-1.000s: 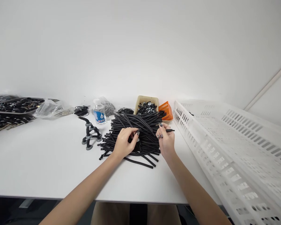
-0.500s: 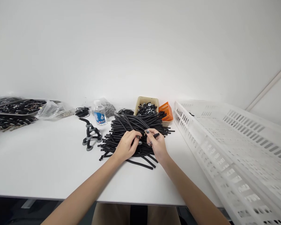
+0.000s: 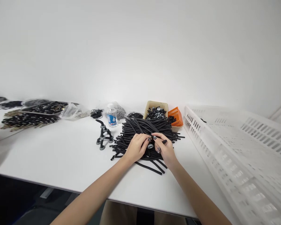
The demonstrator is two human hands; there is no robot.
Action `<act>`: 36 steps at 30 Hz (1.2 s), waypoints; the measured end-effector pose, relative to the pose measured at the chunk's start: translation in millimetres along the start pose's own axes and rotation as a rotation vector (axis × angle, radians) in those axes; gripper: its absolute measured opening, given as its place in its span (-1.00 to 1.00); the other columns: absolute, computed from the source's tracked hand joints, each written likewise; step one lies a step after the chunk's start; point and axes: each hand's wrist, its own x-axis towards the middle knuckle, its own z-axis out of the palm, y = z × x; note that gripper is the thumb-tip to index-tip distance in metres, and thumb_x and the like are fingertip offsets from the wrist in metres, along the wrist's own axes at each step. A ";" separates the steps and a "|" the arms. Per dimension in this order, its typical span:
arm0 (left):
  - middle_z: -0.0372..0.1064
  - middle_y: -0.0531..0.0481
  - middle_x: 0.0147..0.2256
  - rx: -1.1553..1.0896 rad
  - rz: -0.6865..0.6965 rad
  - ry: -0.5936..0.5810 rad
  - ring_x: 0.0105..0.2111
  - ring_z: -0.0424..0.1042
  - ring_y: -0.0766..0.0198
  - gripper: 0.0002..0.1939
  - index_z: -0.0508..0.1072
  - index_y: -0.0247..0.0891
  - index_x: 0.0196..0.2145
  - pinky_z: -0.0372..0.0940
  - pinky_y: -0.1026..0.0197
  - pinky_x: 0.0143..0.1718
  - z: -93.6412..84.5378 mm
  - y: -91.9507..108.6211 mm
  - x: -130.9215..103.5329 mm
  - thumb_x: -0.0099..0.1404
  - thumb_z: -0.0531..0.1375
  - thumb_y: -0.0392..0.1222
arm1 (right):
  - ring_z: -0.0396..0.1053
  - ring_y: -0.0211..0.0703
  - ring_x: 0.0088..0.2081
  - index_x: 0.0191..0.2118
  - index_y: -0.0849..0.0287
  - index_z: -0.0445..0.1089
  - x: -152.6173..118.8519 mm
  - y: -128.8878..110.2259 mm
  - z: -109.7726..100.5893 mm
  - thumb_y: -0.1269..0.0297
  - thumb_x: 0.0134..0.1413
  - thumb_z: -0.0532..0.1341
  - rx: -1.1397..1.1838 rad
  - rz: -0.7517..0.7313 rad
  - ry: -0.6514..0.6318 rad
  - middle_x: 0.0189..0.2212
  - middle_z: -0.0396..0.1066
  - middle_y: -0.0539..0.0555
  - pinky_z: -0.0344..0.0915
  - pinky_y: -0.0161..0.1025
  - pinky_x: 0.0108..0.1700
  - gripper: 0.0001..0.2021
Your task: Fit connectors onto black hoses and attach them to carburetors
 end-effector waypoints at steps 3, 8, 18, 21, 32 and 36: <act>0.49 -0.05 -0.28 -0.009 -0.015 0.009 -0.28 0.41 0.25 -0.72 0.38 -0.24 -0.22 0.24 0.15 -0.18 -0.8 1.7 -1.4 0.49 -0.10 -0.20 | -0.04 -0.40 -0.62 -0.10 0.21 0.47 -1.0 0.6 0.2 0.14 0.04 0.30 -0.047 0.033 -0.045 -0.68 0.05 -0.17 -0.06 -0.37 -0.57 -0.67; 0.47 -0.04 -0.32 -0.015 -0.017 0.023 -0.32 0.40 0.26 -0.68 0.37 -0.23 -0.26 0.25 0.17 -0.19 -3.0 4.4 -1.8 0.50 -0.13 -0.20 | -0.06 -0.40 -0.63 0.00 0.25 0.45 -2.2 4.8 -0.1 0.13 0.02 0.29 -0.073 0.071 -0.135 -0.68 0.04 -0.18 -0.09 -0.36 -0.58 -0.56; 0.49 -0.04 -0.34 0.030 0.061 0.039 -0.39 0.40 0.26 -0.71 0.37 -0.23 -0.21 0.30 0.20 -0.29 -1.1 4.2 -5.8 0.48 -0.13 -0.22 | -0.01 -0.36 -0.56 -0.12 0.22 0.52 -2.2 4.9 2.9 0.07 -0.06 0.36 -0.191 0.022 -0.112 -0.62 0.07 -0.13 -0.07 -0.32 -0.53 -0.59; 0.50 -0.03 -0.35 0.052 0.041 0.055 -0.41 0.43 0.27 -0.72 0.39 -0.22 -0.17 0.32 0.20 -0.30 -4.0 3.8 -4.2 0.48 -0.11 -0.20 | 0.03 -0.34 -0.54 -0.21 0.20 0.52 -2.7 0.8 3.5 0.07 -0.10 0.38 -0.213 -0.015 -0.059 -0.60 0.13 -0.11 -0.05 -0.31 -0.51 -0.64; 0.50 -0.03 -0.32 0.127 -0.118 0.572 -0.35 0.45 0.23 -0.87 0.48 -0.19 -0.21 0.35 0.22 -0.32 -113.8 15.5 -80.0 0.33 0.14 -0.28 | -0.01 -0.35 -0.59 -0.25 0.20 0.48 -2.0 -8.7 3.2 0.08 -0.12 0.38 -0.190 -0.025 0.063 -0.61 0.13 -0.12 -0.10 -0.31 -0.55 -0.66; 0.53 -0.11 -0.24 0.183 -0.696 0.428 -0.30 0.49 0.13 -0.65 0.54 -0.24 -0.22 0.36 0.16 -0.28 -165.3 -58.0 -96.5 0.33 0.07 0.03 | 0.06 -0.32 -0.56 -0.23 0.20 0.48 -1.7 -5.9 2.2 0.10 -0.08 0.36 -0.223 -0.047 0.045 -0.60 0.19 -0.09 0.00 -0.32 -0.52 -0.68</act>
